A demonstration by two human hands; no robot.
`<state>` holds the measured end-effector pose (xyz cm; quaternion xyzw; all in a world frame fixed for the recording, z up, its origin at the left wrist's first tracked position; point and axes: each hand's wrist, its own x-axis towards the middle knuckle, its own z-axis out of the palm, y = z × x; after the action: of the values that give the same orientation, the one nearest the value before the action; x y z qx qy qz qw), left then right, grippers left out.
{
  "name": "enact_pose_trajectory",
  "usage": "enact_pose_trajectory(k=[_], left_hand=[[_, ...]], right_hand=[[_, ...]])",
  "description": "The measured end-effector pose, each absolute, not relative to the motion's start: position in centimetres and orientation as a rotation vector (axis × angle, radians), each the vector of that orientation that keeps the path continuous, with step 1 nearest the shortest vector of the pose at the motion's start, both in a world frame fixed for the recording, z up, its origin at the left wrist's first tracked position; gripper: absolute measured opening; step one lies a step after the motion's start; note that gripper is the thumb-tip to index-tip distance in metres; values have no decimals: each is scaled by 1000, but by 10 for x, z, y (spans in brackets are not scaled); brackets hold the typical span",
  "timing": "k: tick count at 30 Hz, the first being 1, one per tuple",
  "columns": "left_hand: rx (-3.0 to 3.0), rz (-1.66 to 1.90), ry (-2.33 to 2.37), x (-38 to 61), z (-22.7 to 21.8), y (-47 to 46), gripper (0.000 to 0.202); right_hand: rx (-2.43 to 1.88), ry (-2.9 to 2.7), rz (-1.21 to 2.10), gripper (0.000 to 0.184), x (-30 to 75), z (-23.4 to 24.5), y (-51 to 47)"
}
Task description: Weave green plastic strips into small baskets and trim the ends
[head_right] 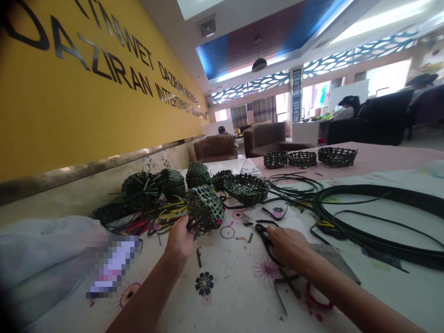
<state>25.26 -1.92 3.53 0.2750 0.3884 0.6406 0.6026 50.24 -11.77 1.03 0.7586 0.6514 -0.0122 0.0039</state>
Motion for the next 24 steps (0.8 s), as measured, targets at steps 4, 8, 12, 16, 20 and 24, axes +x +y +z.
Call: enact_pose_trajectory(k=[4,8,12,16,20,24], left_hand=[[606,1464,830,254,35,-18,4],[628,1439,792,253,34,-19,8],[670,1440,820,253,33,-21,21],[690,1470,885,252,33,-22,30],[714,1497,926,252,33,-22,36],[772,1494,931,255,31,-25,42]], right_hand=[[2421,2101,-86,46,517,0,-111],[2507,2126,-144,41,533,-6,-105],[2589,2103,-187,24,534,1,-102],[2695,2609,-420,27,517,13,-108],[2413,2980,-995,50,482,20,-123],[2329,2968,-953,54,443,15,-137]])
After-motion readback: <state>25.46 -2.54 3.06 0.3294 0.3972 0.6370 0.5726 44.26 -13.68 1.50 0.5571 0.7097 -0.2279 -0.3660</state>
